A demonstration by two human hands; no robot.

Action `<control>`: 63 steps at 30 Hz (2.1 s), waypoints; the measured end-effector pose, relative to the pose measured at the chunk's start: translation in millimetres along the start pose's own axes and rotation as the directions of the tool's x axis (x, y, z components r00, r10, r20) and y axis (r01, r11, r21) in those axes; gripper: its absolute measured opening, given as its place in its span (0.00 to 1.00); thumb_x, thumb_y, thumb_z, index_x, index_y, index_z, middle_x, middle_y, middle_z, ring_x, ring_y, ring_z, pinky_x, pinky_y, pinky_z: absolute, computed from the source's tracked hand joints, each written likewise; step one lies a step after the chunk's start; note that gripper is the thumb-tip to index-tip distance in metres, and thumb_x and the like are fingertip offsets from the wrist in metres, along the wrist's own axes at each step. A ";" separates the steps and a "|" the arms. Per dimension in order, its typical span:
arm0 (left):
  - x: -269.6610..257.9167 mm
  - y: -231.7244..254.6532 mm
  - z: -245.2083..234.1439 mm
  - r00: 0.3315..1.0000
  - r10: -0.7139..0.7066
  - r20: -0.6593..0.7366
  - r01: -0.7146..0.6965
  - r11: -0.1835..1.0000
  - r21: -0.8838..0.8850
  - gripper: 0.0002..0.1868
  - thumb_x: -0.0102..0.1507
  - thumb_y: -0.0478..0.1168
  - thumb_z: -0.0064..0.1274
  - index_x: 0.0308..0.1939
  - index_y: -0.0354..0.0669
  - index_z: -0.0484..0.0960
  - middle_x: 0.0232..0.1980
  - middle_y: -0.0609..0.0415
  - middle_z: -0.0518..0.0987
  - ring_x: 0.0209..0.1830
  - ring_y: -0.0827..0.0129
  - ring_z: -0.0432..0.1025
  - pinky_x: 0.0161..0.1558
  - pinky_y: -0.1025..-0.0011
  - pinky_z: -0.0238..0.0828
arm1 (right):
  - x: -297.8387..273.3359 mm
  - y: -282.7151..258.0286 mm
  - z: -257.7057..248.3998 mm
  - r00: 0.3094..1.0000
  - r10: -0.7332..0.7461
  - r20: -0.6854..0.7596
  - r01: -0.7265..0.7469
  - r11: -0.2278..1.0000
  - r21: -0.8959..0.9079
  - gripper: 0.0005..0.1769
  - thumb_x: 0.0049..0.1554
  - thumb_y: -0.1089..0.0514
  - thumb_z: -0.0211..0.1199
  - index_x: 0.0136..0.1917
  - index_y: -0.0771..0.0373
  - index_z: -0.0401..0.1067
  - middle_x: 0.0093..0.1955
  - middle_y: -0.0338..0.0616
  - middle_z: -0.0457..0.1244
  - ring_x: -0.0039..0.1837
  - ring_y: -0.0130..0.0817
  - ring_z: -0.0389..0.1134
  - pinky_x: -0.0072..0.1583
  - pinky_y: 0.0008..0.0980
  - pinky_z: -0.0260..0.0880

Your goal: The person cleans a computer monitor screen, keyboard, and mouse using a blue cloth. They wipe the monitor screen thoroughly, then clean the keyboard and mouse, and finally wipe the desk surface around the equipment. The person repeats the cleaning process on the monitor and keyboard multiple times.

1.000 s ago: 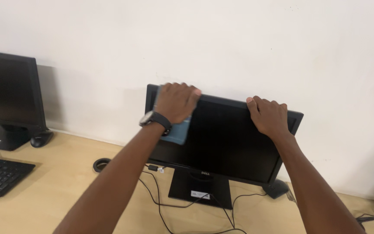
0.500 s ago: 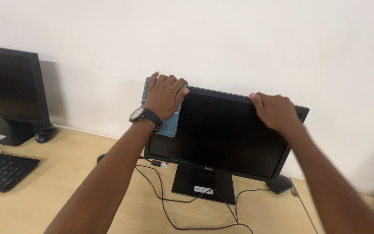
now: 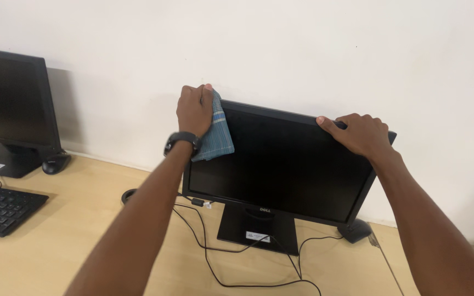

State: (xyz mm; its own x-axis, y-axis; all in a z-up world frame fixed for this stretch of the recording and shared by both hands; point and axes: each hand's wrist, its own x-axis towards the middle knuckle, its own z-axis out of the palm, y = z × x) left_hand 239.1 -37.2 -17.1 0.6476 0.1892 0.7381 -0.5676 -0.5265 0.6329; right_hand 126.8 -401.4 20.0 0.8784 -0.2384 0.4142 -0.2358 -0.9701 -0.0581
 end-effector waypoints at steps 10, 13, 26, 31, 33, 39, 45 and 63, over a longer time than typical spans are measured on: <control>-12.3 -21.0 4.4 0.990 -0.053 -0.130 0.011 0.953 -0.301 0.28 0.73 0.58 0.34 0.50 0.39 0.81 0.54 0.46 0.80 0.56 0.55 0.73 0.61 0.57 0.67 | -12.7 -4.0 -3.1 1.000 -0.002 -0.030 0.003 1.000 0.024 0.52 0.53 0.12 0.40 0.51 0.58 0.82 0.32 0.47 0.70 0.46 0.45 0.75 0.50 0.49 0.71; -13.6 -20.7 4.4 0.962 -0.265 -0.060 0.203 0.847 -0.491 0.30 0.72 0.60 0.32 0.50 0.40 0.82 0.49 0.44 0.82 0.52 0.52 0.76 0.58 0.57 0.71 | -13.9 -3.5 -3.5 0.999 -0.007 -0.034 0.008 1.000 0.030 0.51 0.54 0.13 0.41 0.47 0.58 0.83 0.30 0.46 0.69 0.43 0.44 0.75 0.48 0.47 0.70; -96.1 -74.7 -5.6 0.999 0.024 -0.022 -0.018 0.970 0.244 0.26 0.72 0.58 0.33 0.51 0.41 0.75 0.48 0.45 0.78 0.57 0.46 0.68 0.59 0.40 0.58 | -8.4 -1.7 4.2 0.997 -0.005 -0.080 0.009 0.999 0.049 0.49 0.55 0.14 0.43 0.49 0.58 0.82 0.27 0.45 0.68 0.39 0.43 0.74 0.47 0.47 0.70; -34.0 -52.6 16.5 0.984 0.102 -0.147 -0.094 0.994 0.060 0.23 0.75 0.55 0.35 0.47 0.36 0.70 0.44 0.33 0.77 0.47 0.37 0.72 0.49 0.47 0.66 | -11.4 -4.5 1.9 0.998 0.005 -0.063 -0.002 0.998 0.057 0.49 0.56 0.14 0.42 0.48 0.58 0.83 0.27 0.44 0.68 0.38 0.43 0.74 0.46 0.47 0.70; -17.7 -44.7 23.7 0.998 0.003 -0.068 -0.003 1.000 -0.003 0.22 0.74 0.55 0.34 0.47 0.37 0.70 0.41 0.35 0.79 0.44 0.39 0.75 0.46 0.47 0.69 | -12.4 -2.5 0.2 0.998 0.014 -0.054 -0.012 0.999 0.036 0.49 0.56 0.15 0.41 0.47 0.58 0.83 0.27 0.44 0.68 0.38 0.43 0.74 0.47 0.47 0.70; -70.2 -83.8 15.5 0.998 0.056 -0.020 -0.057 0.996 -0.065 0.21 0.75 0.54 0.32 0.49 0.38 0.68 0.37 0.30 0.79 0.39 0.31 0.73 0.39 0.43 0.66 | -14.8 -6.3 4.6 0.988 -0.043 -0.147 0.046 0.999 0.022 0.48 0.57 0.15 0.42 0.48 0.57 0.82 0.26 0.43 0.68 0.37 0.42 0.73 0.48 0.46 0.67; -150.4 -123.3 0.3 0.978 -0.107 0.181 0.114 0.993 -0.032 0.24 0.74 0.57 0.29 0.47 0.38 0.67 0.33 0.34 0.79 0.36 0.35 0.75 0.38 0.47 0.70 | -16.4 -7.6 2.7 0.990 -0.035 -0.135 0.037 0.999 0.017 0.47 0.58 0.16 0.43 0.45 0.57 0.83 0.25 0.43 0.67 0.35 0.41 0.72 0.46 0.44 0.66; -78.2 -65.8 23.9 0.961 -0.271 -0.048 0.261 0.952 -0.161 0.34 0.70 0.68 0.22 0.52 0.46 0.74 0.44 0.39 0.81 0.49 0.36 0.74 0.51 0.45 0.67 | -18.3 -6.3 4.5 0.972 -0.073 -0.221 0.082 0.996 0.028 0.44 0.59 0.18 0.45 0.42 0.57 0.82 0.22 0.41 0.64 0.30 0.39 0.68 0.40 0.40 0.61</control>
State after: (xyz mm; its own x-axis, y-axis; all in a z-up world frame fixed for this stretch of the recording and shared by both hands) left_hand 238.0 -37.1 -122.1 0.7522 0.3644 0.5491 -0.4535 -0.3182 0.8325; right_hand 114.1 -391.0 8.7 0.7796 -0.1503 0.6080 -0.1516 -0.9872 -0.0495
